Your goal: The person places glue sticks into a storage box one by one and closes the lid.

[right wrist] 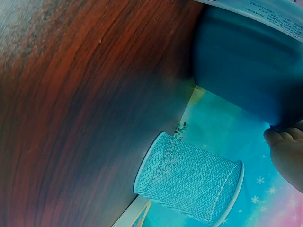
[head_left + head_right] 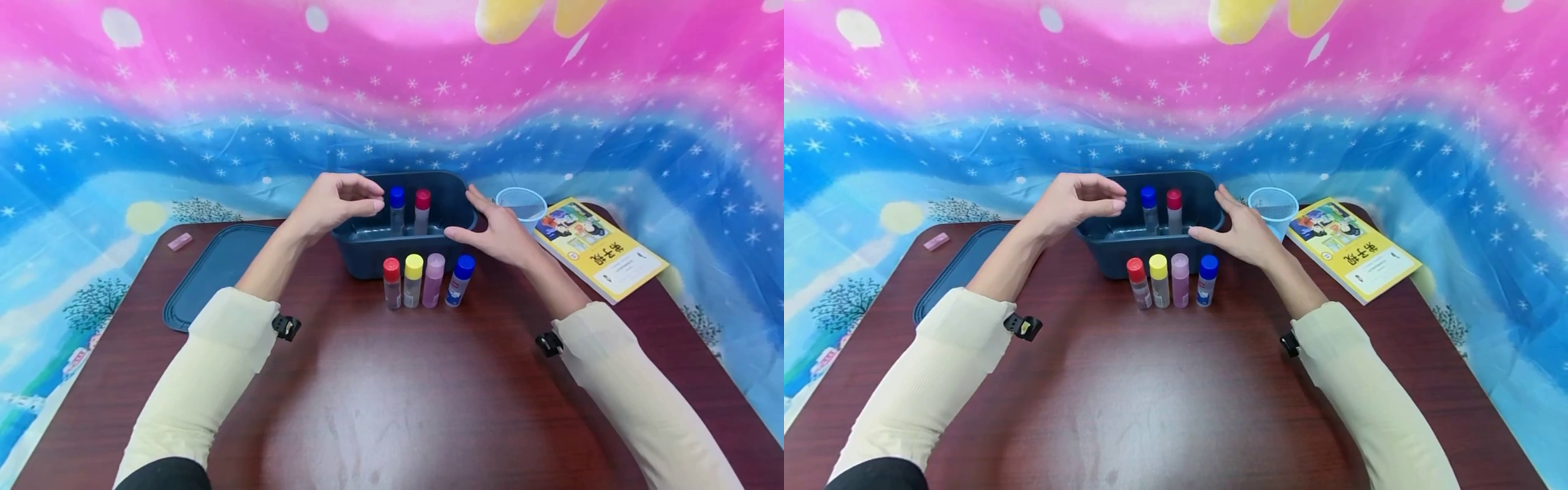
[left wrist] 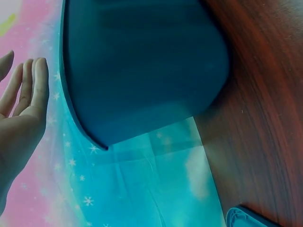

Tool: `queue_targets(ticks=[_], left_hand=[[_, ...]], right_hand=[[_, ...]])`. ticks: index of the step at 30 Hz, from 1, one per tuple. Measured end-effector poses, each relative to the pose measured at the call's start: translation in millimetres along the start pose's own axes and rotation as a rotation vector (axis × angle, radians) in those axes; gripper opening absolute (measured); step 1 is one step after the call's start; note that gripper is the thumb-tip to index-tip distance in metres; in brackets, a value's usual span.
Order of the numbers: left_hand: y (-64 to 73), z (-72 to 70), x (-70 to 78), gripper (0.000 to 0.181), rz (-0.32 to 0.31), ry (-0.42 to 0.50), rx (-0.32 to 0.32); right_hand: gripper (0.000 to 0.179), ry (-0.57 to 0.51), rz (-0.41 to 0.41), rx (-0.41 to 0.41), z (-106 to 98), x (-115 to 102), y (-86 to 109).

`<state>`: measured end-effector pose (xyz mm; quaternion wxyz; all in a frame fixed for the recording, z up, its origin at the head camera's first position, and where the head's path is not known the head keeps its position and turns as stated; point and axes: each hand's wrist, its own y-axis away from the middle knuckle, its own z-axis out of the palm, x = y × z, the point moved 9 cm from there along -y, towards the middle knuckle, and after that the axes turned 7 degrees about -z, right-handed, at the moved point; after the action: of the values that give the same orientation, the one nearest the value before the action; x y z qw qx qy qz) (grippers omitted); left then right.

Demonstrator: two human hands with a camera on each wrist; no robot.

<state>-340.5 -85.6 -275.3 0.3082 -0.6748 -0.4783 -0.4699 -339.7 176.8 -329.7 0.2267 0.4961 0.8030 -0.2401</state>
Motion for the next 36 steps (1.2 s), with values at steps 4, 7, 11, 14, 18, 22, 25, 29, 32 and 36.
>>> queue_targets(ticks=[4,7,11,14,18,22,25,29,32,36], left_hand=[[10.2,4.2,-0.9,0.030,0.004,-0.016,-0.029],[16.4,9.3,-1.5,0.028,0.007,0.004,-0.069],[22.9,18.4,-4.5,0.028,0.001,0.013,-0.120],[28.0,28.0,-8.6,0.032,0.003,-0.051,-0.160],[33.0,42.8,-15.9,0.038,0.018,-0.147,-0.219],[35.4,52.7,-22.0,0.042,0.027,-0.164,-0.258],[36.6,56.5,-26.7,0.043,0.026,-0.161,-0.276],[37.6,61.0,-33.7,0.043,0.020,-0.178,-0.295],[37.4,63.9,-36.8,0.043,0.031,-0.188,-0.296],[35.6,65.5,-39.6,0.041,0.049,-0.196,-0.274]], right_hand=[[0.102,-0.001,0.004,-0.003,0,1,0.0],[0.102,0.002,0.006,-0.002,0,1,-0.2],[0.102,0.001,0.002,0.002,-1,1,-0.1],[0.101,0.001,-0.001,0.001,0,1,0.0],[0.102,0.000,0.001,-0.003,0,1,-0.1],[0.102,-0.002,0.003,-0.002,0,1,-0.2],[0.102,0.002,0.000,-0.003,0,0,-0.6],[0.102,0.004,0.002,-0.004,0,0,-0.8],[0.102,0.001,0.007,-0.003,0,1,-0.5],[0.101,-0.004,0.007,-0.004,0,1,0.2]])
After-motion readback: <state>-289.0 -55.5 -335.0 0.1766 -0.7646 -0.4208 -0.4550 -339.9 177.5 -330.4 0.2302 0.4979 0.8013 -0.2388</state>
